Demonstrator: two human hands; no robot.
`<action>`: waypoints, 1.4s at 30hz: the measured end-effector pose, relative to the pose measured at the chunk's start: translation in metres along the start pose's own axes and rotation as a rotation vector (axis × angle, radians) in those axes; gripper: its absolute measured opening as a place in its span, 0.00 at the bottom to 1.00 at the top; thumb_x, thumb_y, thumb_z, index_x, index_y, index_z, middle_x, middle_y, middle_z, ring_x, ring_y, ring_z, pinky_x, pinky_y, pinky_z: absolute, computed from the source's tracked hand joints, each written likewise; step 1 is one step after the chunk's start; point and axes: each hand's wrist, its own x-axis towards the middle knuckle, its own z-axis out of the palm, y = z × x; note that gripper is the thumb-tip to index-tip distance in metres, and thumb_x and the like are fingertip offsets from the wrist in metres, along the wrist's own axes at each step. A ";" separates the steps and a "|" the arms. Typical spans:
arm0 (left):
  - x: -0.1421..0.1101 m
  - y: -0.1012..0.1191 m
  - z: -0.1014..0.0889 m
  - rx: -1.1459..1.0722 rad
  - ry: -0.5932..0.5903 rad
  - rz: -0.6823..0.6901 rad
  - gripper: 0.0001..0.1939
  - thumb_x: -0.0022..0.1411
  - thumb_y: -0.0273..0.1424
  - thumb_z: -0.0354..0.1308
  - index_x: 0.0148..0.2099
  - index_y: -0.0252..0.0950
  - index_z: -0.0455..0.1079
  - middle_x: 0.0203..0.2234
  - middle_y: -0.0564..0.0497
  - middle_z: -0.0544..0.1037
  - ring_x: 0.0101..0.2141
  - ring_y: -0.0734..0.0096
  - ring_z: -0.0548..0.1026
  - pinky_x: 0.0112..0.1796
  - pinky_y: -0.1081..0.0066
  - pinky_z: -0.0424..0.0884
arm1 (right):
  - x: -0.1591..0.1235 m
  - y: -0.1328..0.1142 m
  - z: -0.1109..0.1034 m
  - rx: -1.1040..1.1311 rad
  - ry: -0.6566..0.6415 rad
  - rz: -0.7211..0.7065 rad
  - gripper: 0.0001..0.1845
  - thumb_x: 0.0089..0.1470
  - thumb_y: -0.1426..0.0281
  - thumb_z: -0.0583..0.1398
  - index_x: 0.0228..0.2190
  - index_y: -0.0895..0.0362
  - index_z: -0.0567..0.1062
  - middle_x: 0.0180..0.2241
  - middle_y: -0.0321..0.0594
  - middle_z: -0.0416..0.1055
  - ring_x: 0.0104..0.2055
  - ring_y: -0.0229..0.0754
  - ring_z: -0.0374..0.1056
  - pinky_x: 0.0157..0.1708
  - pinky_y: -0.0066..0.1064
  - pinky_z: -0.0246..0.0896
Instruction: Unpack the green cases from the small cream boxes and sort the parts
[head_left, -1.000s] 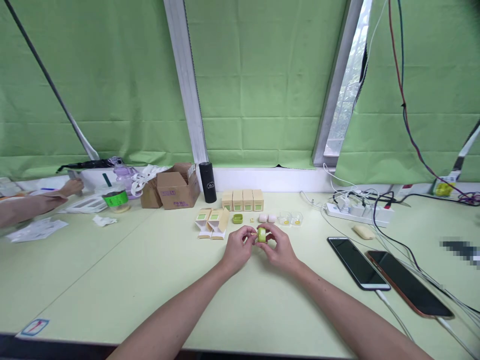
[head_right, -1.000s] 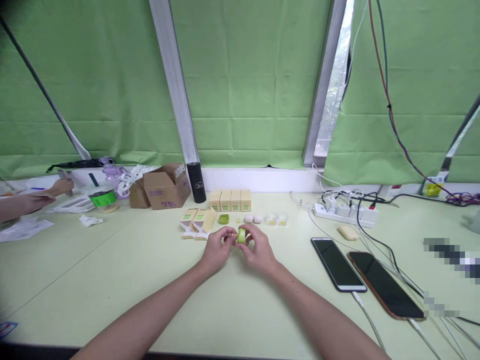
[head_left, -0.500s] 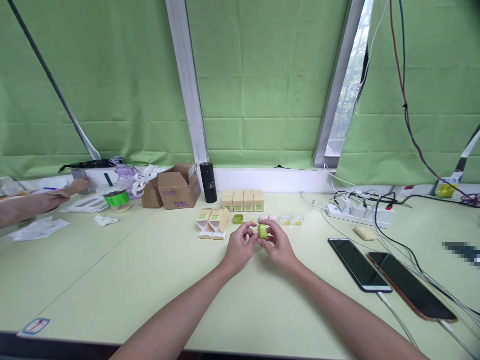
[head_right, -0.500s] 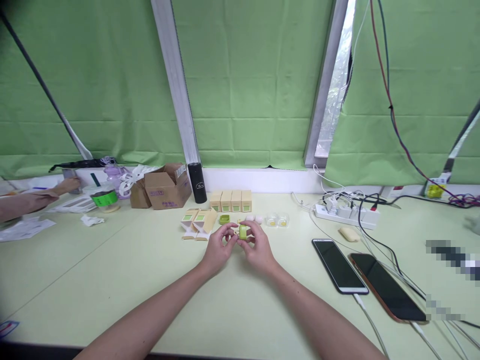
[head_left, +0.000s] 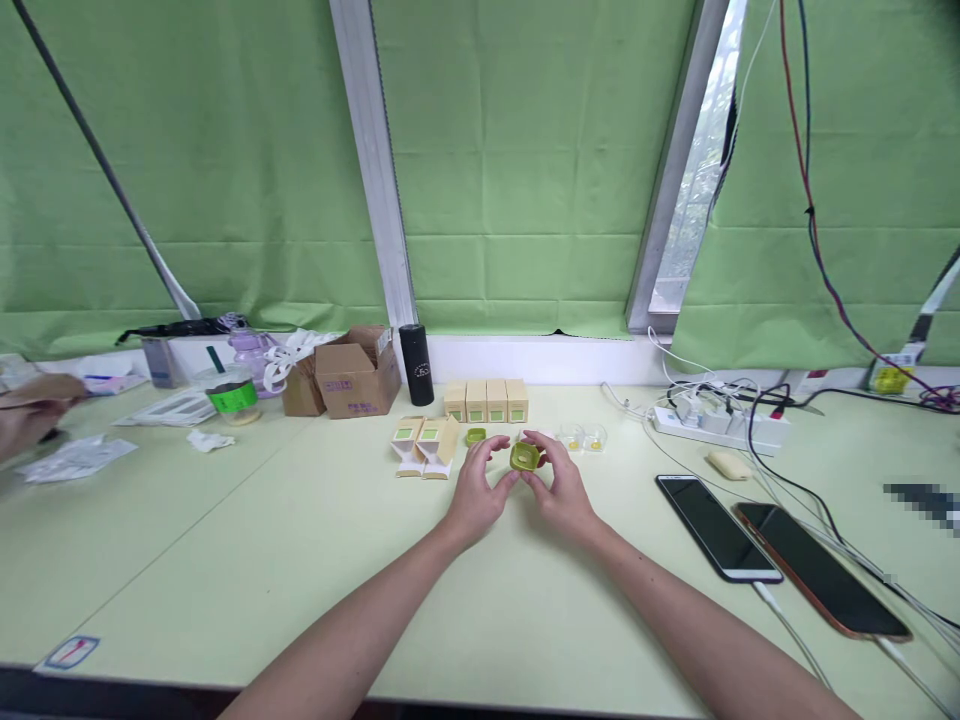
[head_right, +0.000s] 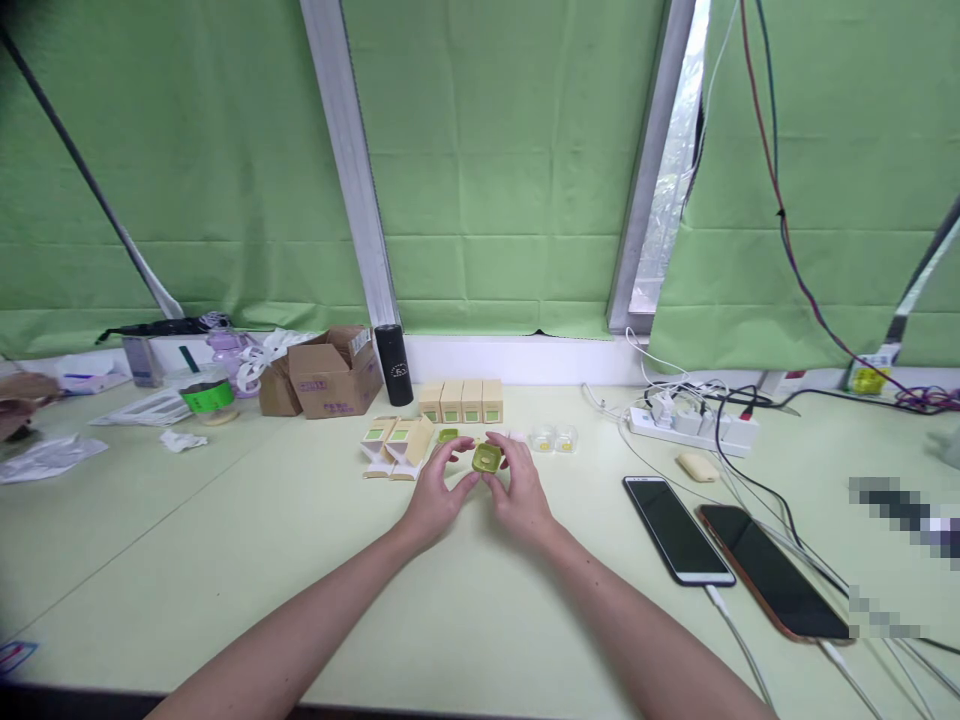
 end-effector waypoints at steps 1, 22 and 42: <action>0.000 0.000 0.000 0.002 -0.005 0.000 0.21 0.65 0.31 0.62 0.60 0.43 0.67 0.55 0.44 0.74 0.57 0.57 0.72 0.55 0.55 0.68 | 0.000 0.000 0.000 -0.007 -0.001 -0.009 0.28 0.60 0.73 0.59 0.61 0.47 0.66 0.56 0.45 0.70 0.55 0.50 0.67 0.49 0.45 0.70; 0.001 0.002 0.000 0.119 -0.023 0.137 0.18 0.62 0.26 0.66 0.54 0.43 0.73 0.49 0.46 0.76 0.55 0.55 0.69 0.57 0.51 0.68 | 0.002 -0.006 -0.007 -0.355 0.103 -0.252 0.13 0.61 0.75 0.59 0.43 0.50 0.80 0.43 0.46 0.70 0.49 0.52 0.63 0.44 0.46 0.68; -0.003 -0.001 0.001 0.235 -0.080 0.286 0.20 0.66 0.27 0.60 0.59 0.43 0.70 0.52 0.45 0.75 0.57 0.54 0.67 0.58 0.48 0.68 | 0.001 -0.002 -0.005 -0.476 0.115 -0.283 0.12 0.58 0.80 0.59 0.34 0.52 0.79 0.37 0.45 0.69 0.44 0.51 0.61 0.36 0.40 0.63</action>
